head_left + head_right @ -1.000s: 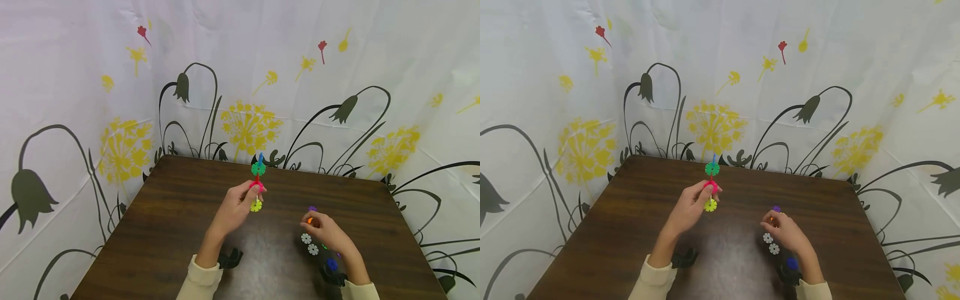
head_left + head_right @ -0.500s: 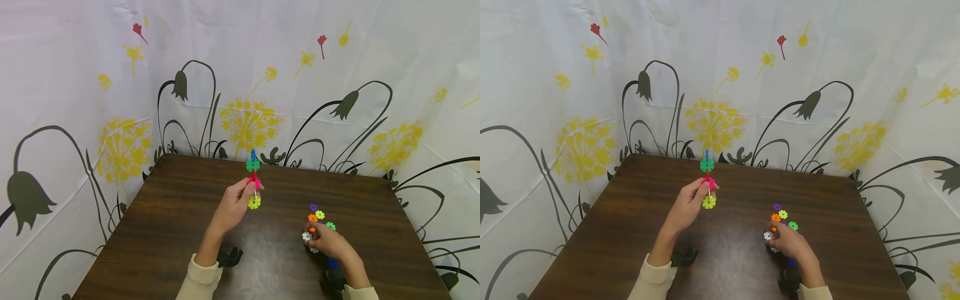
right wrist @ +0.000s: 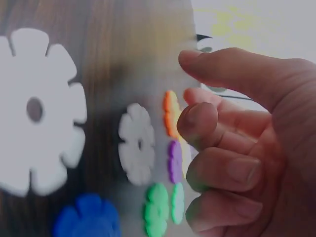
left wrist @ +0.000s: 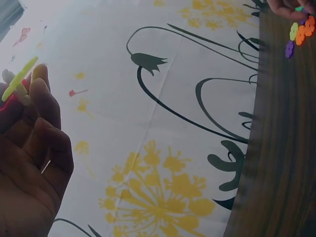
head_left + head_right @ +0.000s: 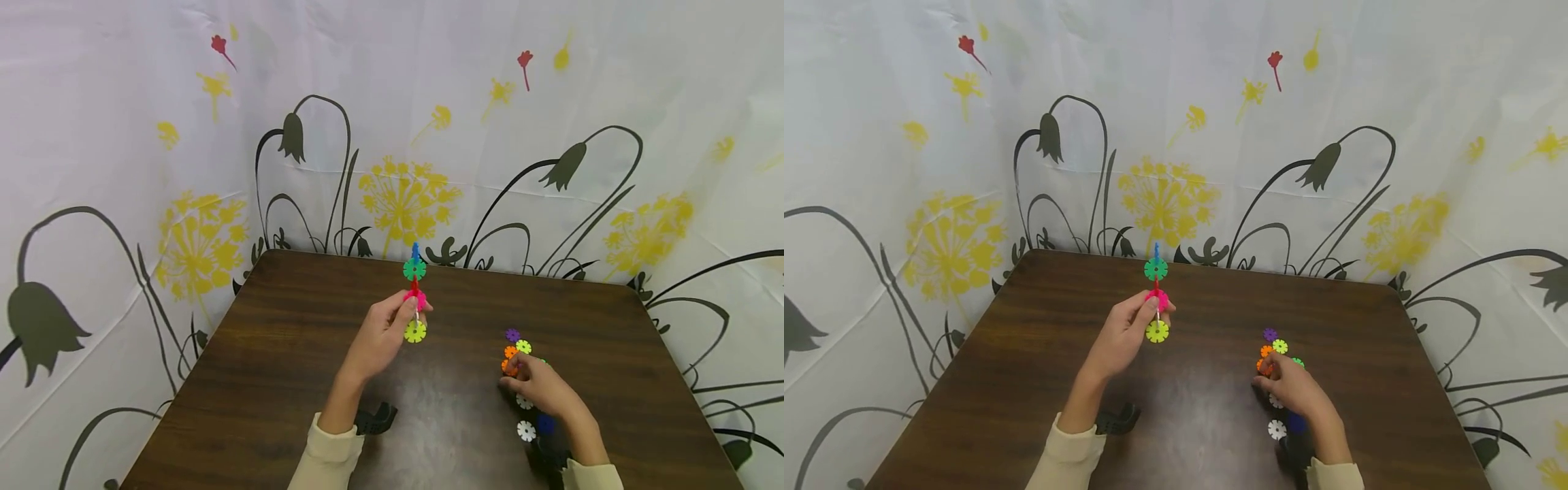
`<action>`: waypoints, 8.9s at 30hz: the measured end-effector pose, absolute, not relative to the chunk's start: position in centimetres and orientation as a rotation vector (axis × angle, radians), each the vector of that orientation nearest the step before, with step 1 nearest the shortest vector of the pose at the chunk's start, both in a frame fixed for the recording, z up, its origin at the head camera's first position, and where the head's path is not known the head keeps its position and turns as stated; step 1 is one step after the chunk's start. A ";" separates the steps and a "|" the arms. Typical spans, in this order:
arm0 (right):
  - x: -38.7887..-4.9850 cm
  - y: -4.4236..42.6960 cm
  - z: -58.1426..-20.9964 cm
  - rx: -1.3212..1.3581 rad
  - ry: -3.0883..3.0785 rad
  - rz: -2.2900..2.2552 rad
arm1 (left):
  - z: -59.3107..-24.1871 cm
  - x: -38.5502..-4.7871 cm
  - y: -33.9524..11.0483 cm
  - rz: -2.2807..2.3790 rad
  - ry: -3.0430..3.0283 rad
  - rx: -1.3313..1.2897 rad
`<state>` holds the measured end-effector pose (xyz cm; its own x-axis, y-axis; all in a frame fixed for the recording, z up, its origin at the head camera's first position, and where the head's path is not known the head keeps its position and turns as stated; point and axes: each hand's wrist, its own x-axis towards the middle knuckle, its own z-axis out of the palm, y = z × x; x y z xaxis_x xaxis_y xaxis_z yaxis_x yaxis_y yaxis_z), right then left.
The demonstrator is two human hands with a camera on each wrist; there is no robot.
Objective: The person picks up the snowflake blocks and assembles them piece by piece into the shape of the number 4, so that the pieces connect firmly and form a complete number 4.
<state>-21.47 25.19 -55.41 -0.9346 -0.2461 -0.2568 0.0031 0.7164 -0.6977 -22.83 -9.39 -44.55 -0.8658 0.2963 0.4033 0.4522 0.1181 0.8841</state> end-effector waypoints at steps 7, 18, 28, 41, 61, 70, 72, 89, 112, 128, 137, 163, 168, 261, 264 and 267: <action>-20.5 25.7 -54.7 -0.099 2.703 -0.881 | -44.3 -22.9 -9.5 -1.875 -2.253 -0.767; -19.6 25.9 -54.6 0.012 2.645 -0.824 | -44.7 -22.9 -9.4 -1.867 -2.284 -0.774; -19.7 26.6 -54.4 -0.006 2.560 -0.910 | -44.6 -22.8 -9.2 -1.868 -2.281 -0.805; -20.0 27.7 -54.8 -0.051 2.517 -0.936 | -44.8 -22.7 -9.0 -1.869 -2.298 -0.812; -21.6 24.4 -47.9 -0.435 2.532 -1.497 | -44.5 -22.5 -9.1 -1.754 -2.455 -0.992; -21.5 22.0 -42.9 -0.789 2.470 -1.930 | -44.0 -22.2 -9.3 -1.736 -2.441 -0.982; -21.5 21.7 -42.1 -0.848 2.474 -1.964 | -43.9 -22.2 -9.3 -1.715 -2.434 -0.987; -20.9 20.4 -40.1 -0.917 2.681 -1.889 | -44.0 -22.2 -9.7 -1.691 -2.432 -0.945; -20.2 16.2 -39.7 -0.724 2.760 -2.069 | -44.2 -22.0 -9.2 -1.705 -2.126 -0.862; -20.4 14.1 -39.8 -0.690 2.703 -2.190 | -44.2 -22.1 -10.3 -1.661 -2.146 -0.897; -20.2 13.3 -40.9 -0.745 2.641 -2.320 | -44.5 -22.4 -9.8 -1.709 -2.222 -0.902; -18.8 12.3 -40.0 -1.097 2.801 -2.185 | -42.9 -20.4 -8.4 -1.999 -2.180 -1.059; -19.0 12.5 -39.7 -1.185 2.776 -2.122 | -42.7 -20.5 -8.8 -1.934 -2.209 -1.072; -16.8 21.7 -49.1 -0.487 2.510 -1.487 | -43.7 -22.1 -8.4 -2.242 -2.023 -0.817; -17.1 20.7 -47.9 -0.627 2.516 -1.674 | -43.8 -22.1 -8.3 -2.241 -2.004 -0.818; -17.5 19.8 -46.5 -0.699 2.536 -1.774 | -43.9 -22.2 -8.2 -2.253 -1.967 -0.884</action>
<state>-17.47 19.79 -46.49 -0.9023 -0.3349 0.2714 -0.3697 0.2777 -0.8867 -22.16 -8.21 -43.90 -0.8390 0.3411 0.4240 0.3739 -0.2047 0.9046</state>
